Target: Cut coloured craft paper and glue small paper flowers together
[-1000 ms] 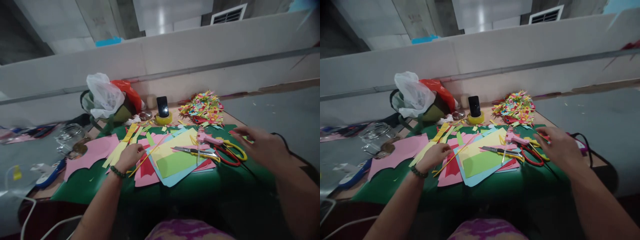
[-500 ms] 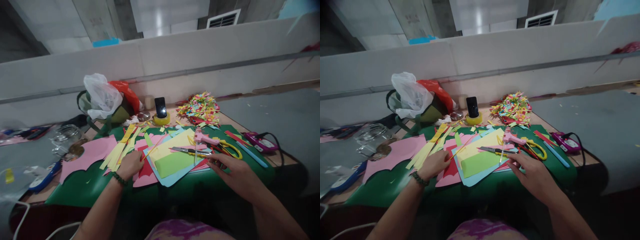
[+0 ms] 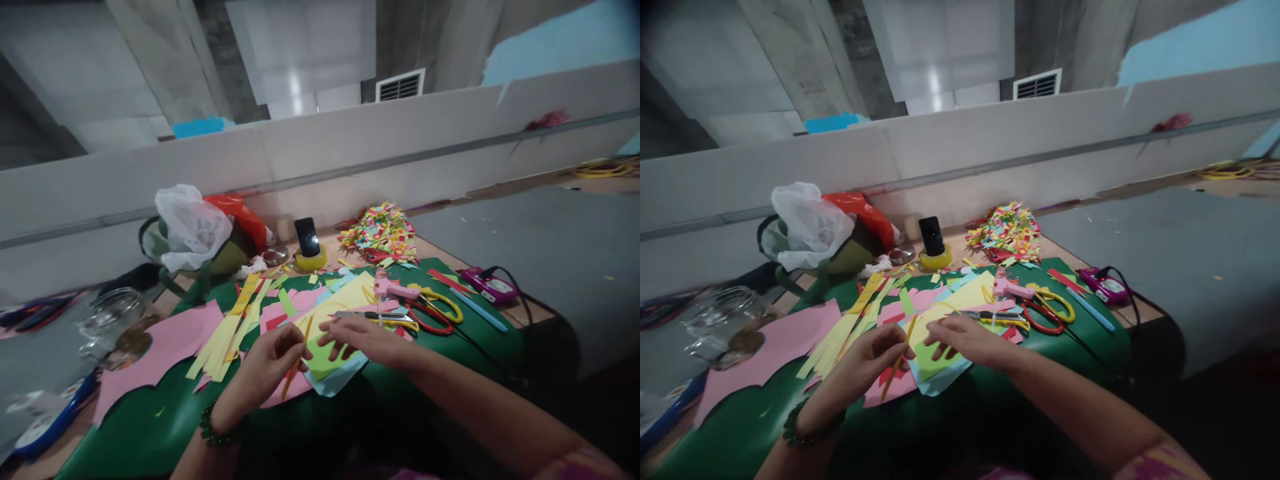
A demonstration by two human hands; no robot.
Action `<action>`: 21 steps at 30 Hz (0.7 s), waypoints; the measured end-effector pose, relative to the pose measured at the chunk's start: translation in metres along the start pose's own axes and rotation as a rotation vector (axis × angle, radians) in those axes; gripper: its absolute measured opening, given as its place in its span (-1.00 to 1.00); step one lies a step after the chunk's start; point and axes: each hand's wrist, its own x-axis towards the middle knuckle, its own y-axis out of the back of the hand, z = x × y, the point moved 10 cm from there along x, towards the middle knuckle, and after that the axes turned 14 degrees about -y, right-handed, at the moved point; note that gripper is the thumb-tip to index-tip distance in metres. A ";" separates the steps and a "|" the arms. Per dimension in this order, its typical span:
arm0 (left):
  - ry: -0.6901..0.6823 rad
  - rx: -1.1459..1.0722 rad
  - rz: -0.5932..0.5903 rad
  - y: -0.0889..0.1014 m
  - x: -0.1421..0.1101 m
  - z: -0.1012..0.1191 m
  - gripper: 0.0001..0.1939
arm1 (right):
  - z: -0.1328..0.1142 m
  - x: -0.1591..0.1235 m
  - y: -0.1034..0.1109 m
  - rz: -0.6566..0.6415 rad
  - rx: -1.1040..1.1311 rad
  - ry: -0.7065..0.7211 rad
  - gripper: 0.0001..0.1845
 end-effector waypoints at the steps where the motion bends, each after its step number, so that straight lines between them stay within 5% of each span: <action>1: 0.019 -0.097 -0.036 -0.007 0.001 0.000 -0.67 | -0.007 0.008 0.003 0.009 0.115 0.011 -0.35; 6: 0.117 -0.370 -0.213 -0.025 0.005 0.000 -0.63 | -0.058 0.025 0.047 0.235 0.295 0.222 -0.43; 9: 0.139 -0.479 -0.245 -0.025 0.017 0.000 -0.63 | -0.076 0.034 0.053 0.274 0.105 0.299 -0.46; 12: 0.101 -0.596 -0.151 -0.018 0.042 -0.004 -0.56 | -0.079 0.046 0.047 0.302 -0.101 0.349 -0.45; 15: 0.095 -0.615 -0.140 -0.018 0.058 -0.016 -0.61 | -0.076 0.051 0.046 0.441 -0.322 0.417 -0.44; 21: 0.163 -0.673 -0.142 -0.019 0.061 -0.047 -0.64 | -0.067 0.053 0.035 0.627 -0.881 0.513 -0.63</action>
